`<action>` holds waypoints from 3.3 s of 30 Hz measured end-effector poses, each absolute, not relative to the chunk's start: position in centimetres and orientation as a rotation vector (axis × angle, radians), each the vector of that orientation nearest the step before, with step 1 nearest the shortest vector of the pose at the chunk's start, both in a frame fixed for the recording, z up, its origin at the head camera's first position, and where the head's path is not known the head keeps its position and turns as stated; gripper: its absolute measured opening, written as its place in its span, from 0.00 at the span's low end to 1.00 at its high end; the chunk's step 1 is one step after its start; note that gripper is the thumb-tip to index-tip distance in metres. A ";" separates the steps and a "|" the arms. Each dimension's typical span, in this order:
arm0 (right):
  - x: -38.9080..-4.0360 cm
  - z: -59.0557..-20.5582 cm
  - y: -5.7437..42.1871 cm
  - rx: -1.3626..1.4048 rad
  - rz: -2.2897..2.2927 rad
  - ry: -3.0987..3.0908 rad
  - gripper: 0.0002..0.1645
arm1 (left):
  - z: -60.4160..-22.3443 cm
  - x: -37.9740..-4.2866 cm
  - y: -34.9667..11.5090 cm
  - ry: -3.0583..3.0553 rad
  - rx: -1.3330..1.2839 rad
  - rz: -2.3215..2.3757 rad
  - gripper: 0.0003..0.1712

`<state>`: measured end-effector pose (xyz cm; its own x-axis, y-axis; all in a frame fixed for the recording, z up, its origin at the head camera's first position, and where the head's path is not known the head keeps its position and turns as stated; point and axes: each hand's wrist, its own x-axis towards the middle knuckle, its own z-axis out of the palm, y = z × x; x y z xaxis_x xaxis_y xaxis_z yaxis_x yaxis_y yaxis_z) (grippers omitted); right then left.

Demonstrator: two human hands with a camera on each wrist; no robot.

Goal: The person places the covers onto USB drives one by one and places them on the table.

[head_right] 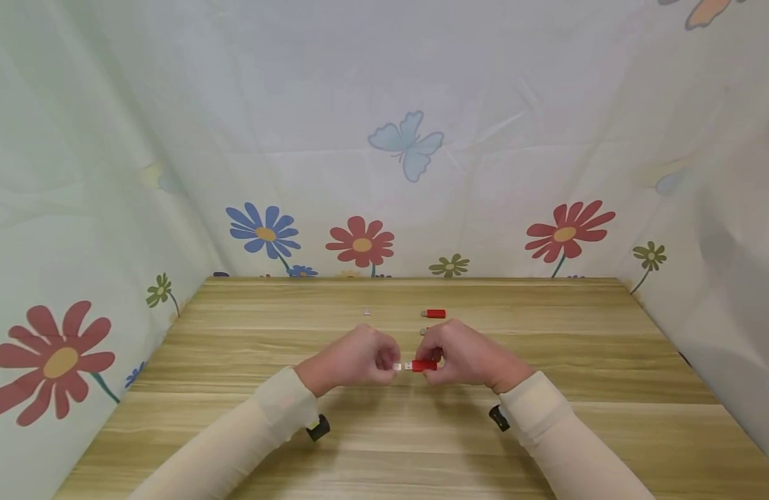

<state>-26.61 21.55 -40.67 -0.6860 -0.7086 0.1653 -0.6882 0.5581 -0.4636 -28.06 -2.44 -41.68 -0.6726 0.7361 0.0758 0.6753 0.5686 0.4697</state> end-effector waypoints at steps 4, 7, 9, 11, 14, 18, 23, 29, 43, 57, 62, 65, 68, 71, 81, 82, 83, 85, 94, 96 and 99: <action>-26.6 -40.7 21.5 -1.229 -0.791 2.730 0.07 | -41.7 -28.1 -2.2 2.666 1.205 0.705 0.04; -26.6 -40.8 21.5 -1.233 -0.796 2.724 0.07 | -41.8 -28.1 -2.1 2.663 1.206 0.709 0.05; -26.6 -40.8 21.5 -1.238 -0.800 2.722 0.07 | -41.9 -28.1 -2.0 2.663 1.208 0.709 0.04; -26.6 -40.8 21.5 -1.241 -0.802 2.721 0.07 | -42.0 -28.1 -1.9 2.658 1.202 0.721 0.04; -26.6 -40.9 21.4 -1.239 -0.804 2.718 0.07 | -42.1 -28.1 -1.9 2.655 1.207 0.730 0.04; -26.6 -41.0 21.4 -1.231 -0.800 2.716 0.07 | -42.2 -28.3 -1.9 2.651 1.222 0.730 0.04; -26.7 -41.0 21.3 -1.227 -0.789 2.719 0.07 | -42.2 -28.4 -1.7 2.649 1.228 0.720 0.04; -26.7 -41.0 21.2 -1.228 -0.775 2.731 0.08 | -42.1 -28.4 -1.6 2.639 1.224 0.723 0.04; -26.7 -41.0 21.2 -1.258 -0.758 2.736 0.07 | -41.9 -28.2 -1.4 2.644 1.224 0.687 0.04; -26.7 -41.1 21.1 -1.349 -0.787 2.729 0.07 | -41.8 -28.2 -1.1 2.652 1.284 0.633 0.03; -26.7 -41.2 21.2 -1.380 -0.809 2.721 0.07 | -41.5 -28.1 -1.0 2.649 1.284 0.606 0.02; -26.7 -41.3 21.1 -1.349 -0.820 2.711 0.08 | -41.4 -28.1 -0.9 2.645 1.274 0.598 0.01; -26.7 -41.3 21.1 -1.314 -0.818 2.704 0.08 | -41.4 -28.0 -0.8 2.642 1.286 0.588 0.02; -26.8 -41.5 21.1 -1.307 -0.813 2.703 0.08 | -41.5 -28.0 -0.8 2.639 1.297 0.591 0.03; -27.0 -41.7 21.1 -1.332 -0.786 2.736 0.06 | -42.1 -28.4 -0.9 2.635 1.246 0.635 0.02; -27.0 -41.7 21.1 -1.319 -0.782 2.735 0.06 | -42.2 -28.5 -0.9 2.636 1.242 0.635 0.02; -27.1 -41.7 21.2 -1.306 -0.778 2.735 0.06 | -42.3 -28.5 -0.9 2.637 1.244 0.632 0.02; -27.2 -41.8 21.3 -1.287 -0.766 2.736 0.06 | -42.6 -28.6 -0.8 2.643 1.248 0.624 0.02; -27.5 -42.5 22.0 -1.177 -0.750 2.707 0.08 | -43.5 -28.9 0.5 2.683 1.282 0.499 0.03; -27.6 -42.7 22.3 -1.166 -0.740 2.712 0.08 | -43.8 -29.1 0.8 2.682 1.288 0.486 0.03; -27.7 -43.0 22.5 -1.170 -0.720 2.723 0.08 | -44.3 -29.4 1.2 2.697 1.314 0.450 0.02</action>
